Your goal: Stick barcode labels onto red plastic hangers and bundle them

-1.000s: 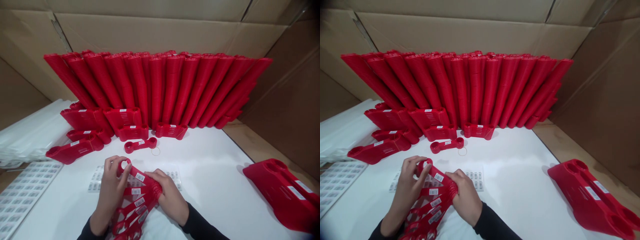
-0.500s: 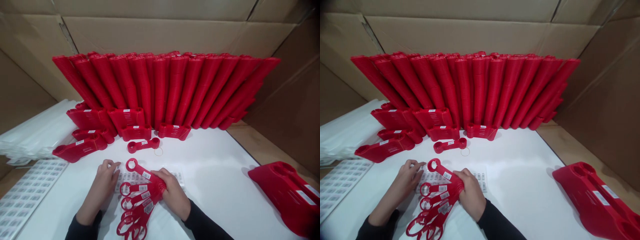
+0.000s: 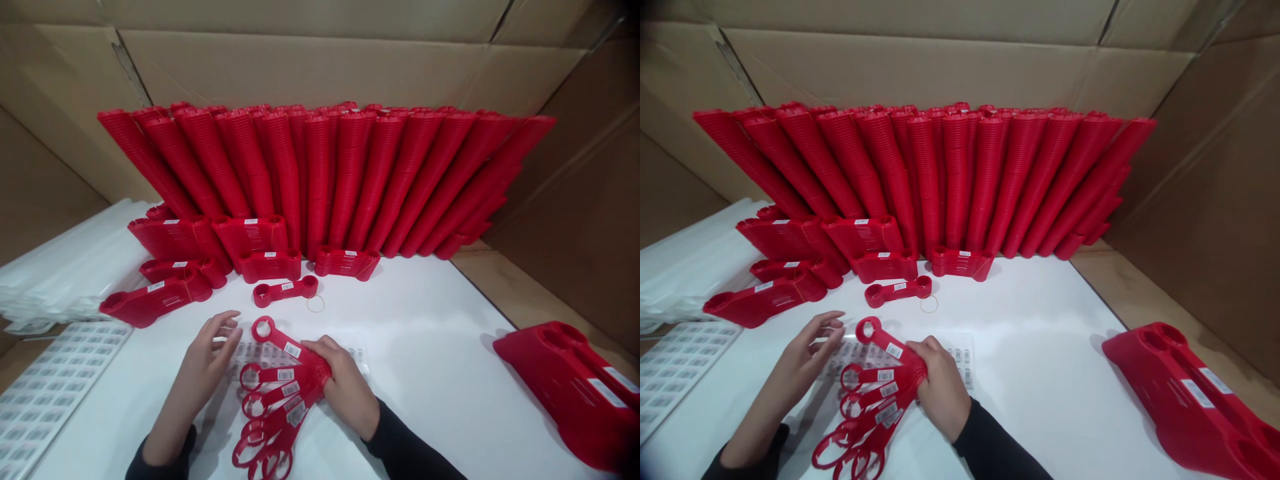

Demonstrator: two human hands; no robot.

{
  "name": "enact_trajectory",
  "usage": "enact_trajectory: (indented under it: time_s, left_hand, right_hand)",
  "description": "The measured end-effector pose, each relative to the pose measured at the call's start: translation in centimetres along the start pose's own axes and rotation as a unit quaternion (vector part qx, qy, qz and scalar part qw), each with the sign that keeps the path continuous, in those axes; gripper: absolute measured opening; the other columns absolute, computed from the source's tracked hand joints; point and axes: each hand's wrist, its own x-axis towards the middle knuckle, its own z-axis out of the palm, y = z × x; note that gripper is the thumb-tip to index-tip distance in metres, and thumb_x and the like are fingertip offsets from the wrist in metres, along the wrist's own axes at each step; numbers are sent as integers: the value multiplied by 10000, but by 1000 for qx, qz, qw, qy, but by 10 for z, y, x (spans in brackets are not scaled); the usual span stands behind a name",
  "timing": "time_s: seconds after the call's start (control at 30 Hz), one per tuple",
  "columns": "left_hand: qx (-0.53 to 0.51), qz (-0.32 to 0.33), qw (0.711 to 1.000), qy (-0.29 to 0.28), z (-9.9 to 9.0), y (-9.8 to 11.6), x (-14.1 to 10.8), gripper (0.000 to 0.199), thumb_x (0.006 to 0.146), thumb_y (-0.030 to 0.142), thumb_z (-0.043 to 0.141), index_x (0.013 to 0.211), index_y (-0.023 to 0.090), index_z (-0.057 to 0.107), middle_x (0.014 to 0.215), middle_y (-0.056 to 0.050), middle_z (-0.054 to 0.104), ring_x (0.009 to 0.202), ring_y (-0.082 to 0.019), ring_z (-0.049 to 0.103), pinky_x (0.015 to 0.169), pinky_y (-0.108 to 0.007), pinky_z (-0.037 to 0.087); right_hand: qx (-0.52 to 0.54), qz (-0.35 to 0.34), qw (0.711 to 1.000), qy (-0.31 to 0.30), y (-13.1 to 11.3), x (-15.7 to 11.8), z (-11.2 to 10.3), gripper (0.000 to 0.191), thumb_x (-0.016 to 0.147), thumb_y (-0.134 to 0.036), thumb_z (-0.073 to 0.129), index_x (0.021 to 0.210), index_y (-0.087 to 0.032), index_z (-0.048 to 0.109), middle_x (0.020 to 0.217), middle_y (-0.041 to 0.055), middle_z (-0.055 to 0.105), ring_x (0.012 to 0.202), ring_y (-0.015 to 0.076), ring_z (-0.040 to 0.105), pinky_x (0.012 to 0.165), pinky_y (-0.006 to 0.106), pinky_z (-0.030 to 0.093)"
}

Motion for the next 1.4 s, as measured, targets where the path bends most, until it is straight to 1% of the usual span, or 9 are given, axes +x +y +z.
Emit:
enact_trajectory:
  time_s: [0.2, 0.3, 0.43, 0.53, 0.77, 0.97, 1.13, 1.3, 1.4]
  left_hand:
    - [-100, -21, 995, 5, 16, 18, -5, 431, 776, 421, 531, 1139, 221, 415, 963, -47, 569, 725, -153, 598, 663, -305, 527]
    - [-138, -28, 990, -28, 16, 19, -9, 460, 781, 412, 537, 1179, 234, 390, 1128, -91, 559, 905, -203, 609, 791, -359, 516]
    - [-139, 13, 986, -87, 13, 22, -17, 496, 816, 420, 488, 1279, 295, 363, 1373, -74, 406, 1208, -257, 440, 976, -405, 403]
    - [-129, 33, 986, -102, 10, 23, -19, 515, 819, 412, 491, 1306, 322, 350, 1401, -52, 372, 1231, -260, 408, 1011, -416, 357]
    - [-167, -25, 986, -13, 3, 23, -12, 508, 794, 401, 525, 1243, 269, 326, 1070, -56, 516, 723, -130, 554, 723, -313, 478]
    - [-181, -26, 983, -10, 8, 30, -15, 458, 795, 383, 521, 1208, 251, 373, 951, -34, 555, 808, -164, 586, 740, -311, 492]
    - [-147, 44, 988, 23, 9, 25, -17, 352, 813, 313, 495, 1158, 266, 446, 1080, -53, 545, 934, -183, 566, 796, -307, 492]
    - [2, 151, 987, 62, 10, 29, -19, 293, 789, 280, 529, 1082, 270, 540, 1093, -53, 545, 1027, -227, 511, 861, -357, 438]
    - [-49, 90, 994, 49, 15, 42, -25, 173, 799, 326, 529, 933, 233, 587, 939, -40, 586, 875, -196, 565, 761, -302, 474]
  right_hand:
    - [11, -4, 1000, -3, -5, 0, -1, 448, 772, -35, 434, 1129, -242, 606, 892, 36, 550, 825, 148, 566, 731, 243, 439]
    - [26, 2, 1000, 15, -2, 1, -3, 471, 763, -28, 427, 1154, -233, 591, 907, 40, 545, 842, 152, 563, 734, 241, 448]
    - [44, 4, 998, 35, 1, 2, -6, 463, 778, -52, 427, 1182, -227, 571, 915, 43, 539, 844, 153, 558, 737, 240, 458]
    - [49, 4, 998, 34, 1, 2, -7, 441, 791, -79, 436, 1181, -233, 574, 917, 43, 540, 846, 156, 556, 737, 241, 460]
    - [61, -5, 997, 40, -1, 1, -6, 441, 791, -83, 452, 1187, -238, 570, 936, 42, 543, 865, 155, 551, 767, 242, 460]
    - [44, -21, 998, 29, -4, -1, -7, 421, 815, -100, 455, 1187, -263, 566, 910, 36, 538, 837, 152, 555, 734, 245, 460]
    - [19, -22, 1000, 9, -7, -1, -7, 423, 818, -82, 454, 1179, -270, 570, 906, 32, 546, 808, 148, 558, 724, 249, 447]
    - [7, -25, 1000, 9, -7, -1, -5, 434, 812, -68, 451, 1181, -265, 567, 916, 31, 538, 818, 145, 554, 738, 247, 441]
    - [-8, -27, 1000, 13, -7, -2, -2, 436, 802, -52, 445, 1160, -258, 582, 899, 32, 541, 805, 146, 549, 740, 251, 439]
